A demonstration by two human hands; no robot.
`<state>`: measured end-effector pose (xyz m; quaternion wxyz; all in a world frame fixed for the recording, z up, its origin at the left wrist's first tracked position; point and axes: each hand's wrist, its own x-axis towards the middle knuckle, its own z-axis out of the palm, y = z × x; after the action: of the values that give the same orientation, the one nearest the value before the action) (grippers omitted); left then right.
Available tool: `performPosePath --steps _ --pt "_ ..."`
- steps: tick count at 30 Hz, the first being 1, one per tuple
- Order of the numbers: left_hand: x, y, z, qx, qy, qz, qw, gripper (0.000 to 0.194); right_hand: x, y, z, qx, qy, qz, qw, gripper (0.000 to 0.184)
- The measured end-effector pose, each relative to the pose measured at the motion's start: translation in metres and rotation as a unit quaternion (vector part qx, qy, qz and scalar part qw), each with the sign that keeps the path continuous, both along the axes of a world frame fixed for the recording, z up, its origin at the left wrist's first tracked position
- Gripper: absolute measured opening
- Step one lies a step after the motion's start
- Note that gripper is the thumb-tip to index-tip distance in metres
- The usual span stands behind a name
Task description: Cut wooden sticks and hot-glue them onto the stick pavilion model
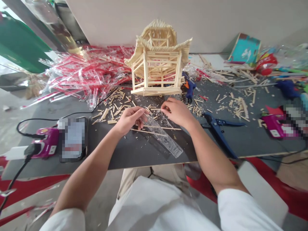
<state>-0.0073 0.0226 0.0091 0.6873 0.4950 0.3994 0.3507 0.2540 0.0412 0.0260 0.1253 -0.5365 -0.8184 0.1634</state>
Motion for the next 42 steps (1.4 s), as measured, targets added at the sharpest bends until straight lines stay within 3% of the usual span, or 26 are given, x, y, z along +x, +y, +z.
performPosePath --steps 3,8,14,22,28,42 --pt "0.002 -0.002 0.002 0.012 -0.001 0.012 1.000 0.046 0.006 -0.004 0.010 0.001 0.075 -0.012 0.997 0.012" --pt "0.006 -0.003 0.004 0.055 0.015 0.052 0.997 0.055 -0.001 -0.011 0.015 -0.128 0.258 -0.021 0.958 0.024" --pt "0.007 -0.005 0.005 0.080 0.029 0.056 0.995 0.053 -0.020 -0.020 0.010 -0.210 0.311 0.019 0.927 0.030" --pt "0.008 -0.007 0.006 0.098 0.036 0.087 0.991 0.042 -0.031 -0.027 0.007 -0.232 0.369 0.005 0.900 0.033" --pt "0.008 -0.008 0.007 0.101 0.050 0.123 0.986 0.043 -0.037 -0.031 0.007 -0.221 0.380 -0.010 0.898 0.039" --pt "0.007 -0.009 0.007 0.137 0.037 0.151 0.978 0.042 -0.042 -0.038 -0.001 -0.174 0.436 0.004 0.883 0.025"
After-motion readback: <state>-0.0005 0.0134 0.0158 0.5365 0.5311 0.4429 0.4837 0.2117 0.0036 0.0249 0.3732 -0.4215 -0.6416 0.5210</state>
